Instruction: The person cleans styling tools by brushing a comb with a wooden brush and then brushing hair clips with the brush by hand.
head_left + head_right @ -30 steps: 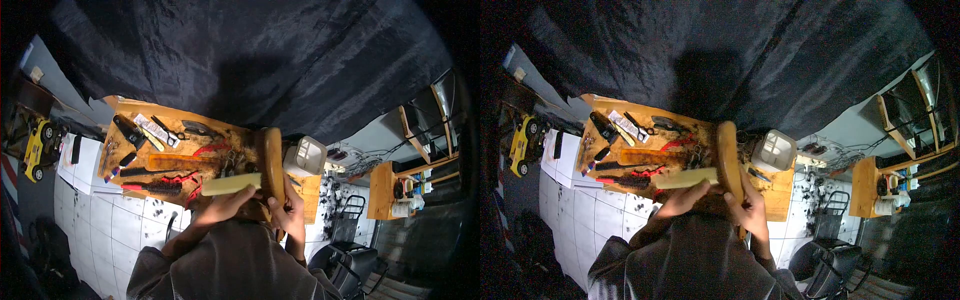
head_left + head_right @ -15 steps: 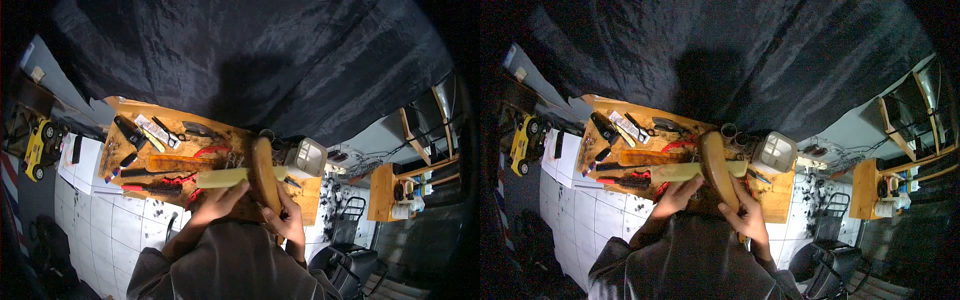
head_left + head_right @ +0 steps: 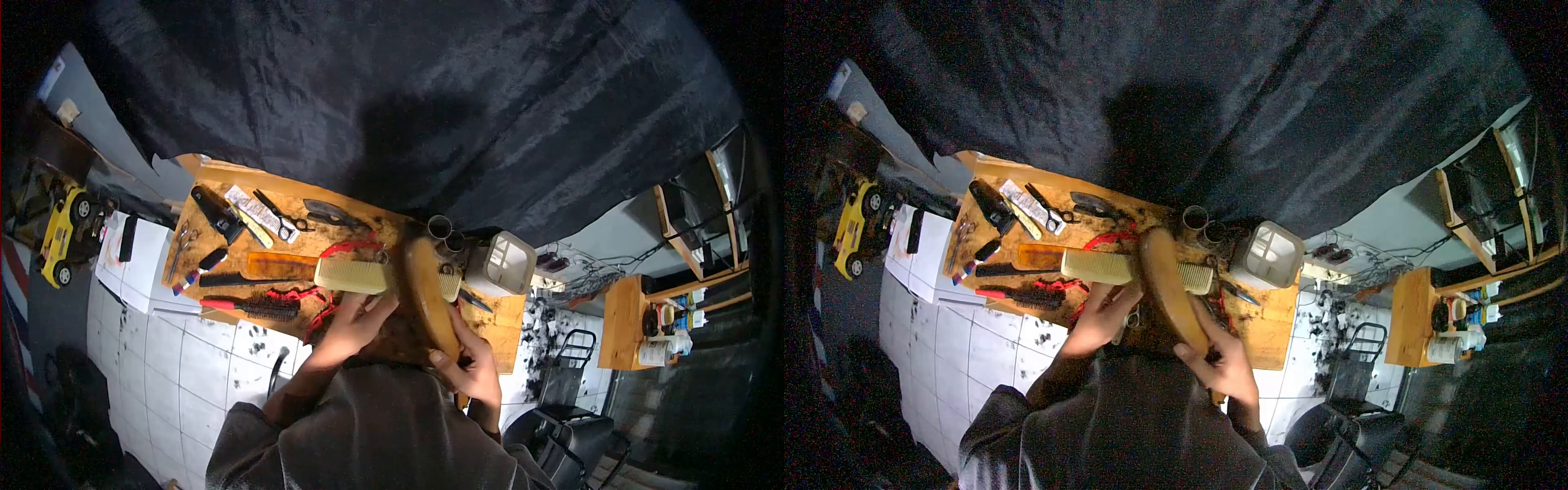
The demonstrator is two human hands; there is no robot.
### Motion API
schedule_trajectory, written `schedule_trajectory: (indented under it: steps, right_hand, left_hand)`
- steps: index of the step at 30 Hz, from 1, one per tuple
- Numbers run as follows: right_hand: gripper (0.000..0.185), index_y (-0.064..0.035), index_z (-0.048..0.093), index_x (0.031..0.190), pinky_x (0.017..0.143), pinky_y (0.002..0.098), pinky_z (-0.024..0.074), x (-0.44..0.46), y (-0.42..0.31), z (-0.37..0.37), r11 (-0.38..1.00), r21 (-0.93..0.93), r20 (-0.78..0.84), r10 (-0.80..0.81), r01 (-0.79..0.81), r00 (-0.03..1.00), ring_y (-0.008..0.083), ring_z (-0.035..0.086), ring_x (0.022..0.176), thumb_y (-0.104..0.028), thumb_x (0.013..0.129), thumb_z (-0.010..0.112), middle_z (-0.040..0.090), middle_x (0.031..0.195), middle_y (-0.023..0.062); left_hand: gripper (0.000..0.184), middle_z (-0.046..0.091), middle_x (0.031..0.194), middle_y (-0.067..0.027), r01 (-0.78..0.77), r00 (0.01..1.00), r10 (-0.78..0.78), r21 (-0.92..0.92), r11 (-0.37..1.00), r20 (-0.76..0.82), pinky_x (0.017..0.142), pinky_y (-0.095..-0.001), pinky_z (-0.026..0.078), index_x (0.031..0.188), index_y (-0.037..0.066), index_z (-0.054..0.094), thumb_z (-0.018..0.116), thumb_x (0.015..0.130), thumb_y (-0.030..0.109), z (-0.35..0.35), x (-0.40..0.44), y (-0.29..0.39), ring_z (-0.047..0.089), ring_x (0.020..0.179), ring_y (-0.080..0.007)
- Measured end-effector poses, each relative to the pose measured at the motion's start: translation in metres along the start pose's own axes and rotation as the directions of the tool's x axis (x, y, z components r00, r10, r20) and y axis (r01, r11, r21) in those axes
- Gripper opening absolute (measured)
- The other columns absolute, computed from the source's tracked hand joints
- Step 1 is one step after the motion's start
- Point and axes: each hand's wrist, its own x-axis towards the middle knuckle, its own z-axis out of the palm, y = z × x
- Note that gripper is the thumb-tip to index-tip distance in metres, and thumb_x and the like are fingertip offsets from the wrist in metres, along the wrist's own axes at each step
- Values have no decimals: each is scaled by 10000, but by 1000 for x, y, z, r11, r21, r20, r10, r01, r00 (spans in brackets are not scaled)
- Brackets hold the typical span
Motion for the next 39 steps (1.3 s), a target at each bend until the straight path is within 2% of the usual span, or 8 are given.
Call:
schedule_trajectory:
  steps: [5,11,14,20,23,29,34,39]
  right_hand:
    - [636,58,322,1398,968,296,396,7,-3,7,996,-57,-127,-74,67,989,182,495,1170,-33,849,629,514,1311,187]
    - [629,56,264,1421,883,268,444,13,-10,4,986,161,-292,88,-42,952,180,564,1024,-3,871,563,565,1203,165]
    - [624,48,283,1418,913,278,430,7,-15,-2,979,174,-193,142,-109,971,183,563,1049,-18,868,571,579,1200,163]
    - [623,42,304,1413,1008,300,355,11,2,6,987,-146,-57,-83,74,995,189,463,1207,-57,873,600,503,1321,171]
    - [614,20,282,1430,770,255,452,13,5,6,1000,3,-218,-15,16,976,138,553,892,-29,888,568,575,1158,135]
    - [584,2,277,1437,456,179,377,17,-6,-1,988,152,-288,21,24,957,41,467,525,-10,900,508,594,807,48]
    - [603,17,302,1422,780,257,474,8,0,1,1000,31,-107,0,3,994,167,588,921,-44,882,564,584,1180,159]
    - [621,23,316,1414,991,311,374,13,0,12,999,39,-160,32,-26,987,199,502,1167,-77,874,607,523,1298,208]
  left_hand:
    - [267,623,1028,-46,183,976,-164,-133,974,144,824,-294,463,1141,12,565,585,924,165,5,-14,-4,578,1001,-151]
    - [291,609,910,-43,70,881,-215,334,940,421,719,-265,472,1137,-5,563,559,943,212,3,-7,31,593,813,-114]
    - [272,565,895,-10,82,992,-70,-108,991,109,665,-226,422,1150,12,559,550,952,199,11,-4,19,514,738,-83]
    - [282,601,1025,-37,18,1000,-19,-101,995,-15,667,-212,411,1184,3,540,558,950,158,10,-6,-9,527,807,-80]
    - [248,638,907,-37,-329,943,304,239,914,136,632,-243,444,1112,7,600,602,922,167,12,-13,4,573,780,-90]
    - [252,639,867,-59,-27,975,14,57,998,220,681,-252,471,1062,-12,610,617,914,191,19,-18,4,615,849,-103]
    - [264,633,941,-30,277,960,-279,-75,958,-27,703,-242,468,1126,0,580,581,937,183,3,-2,-2,582,883,-80]
    - [283,654,955,-56,-2,998,0,29,1000,63,699,-247,460,1126,0,598,576,940,213,9,-13,0,591,843,-104]
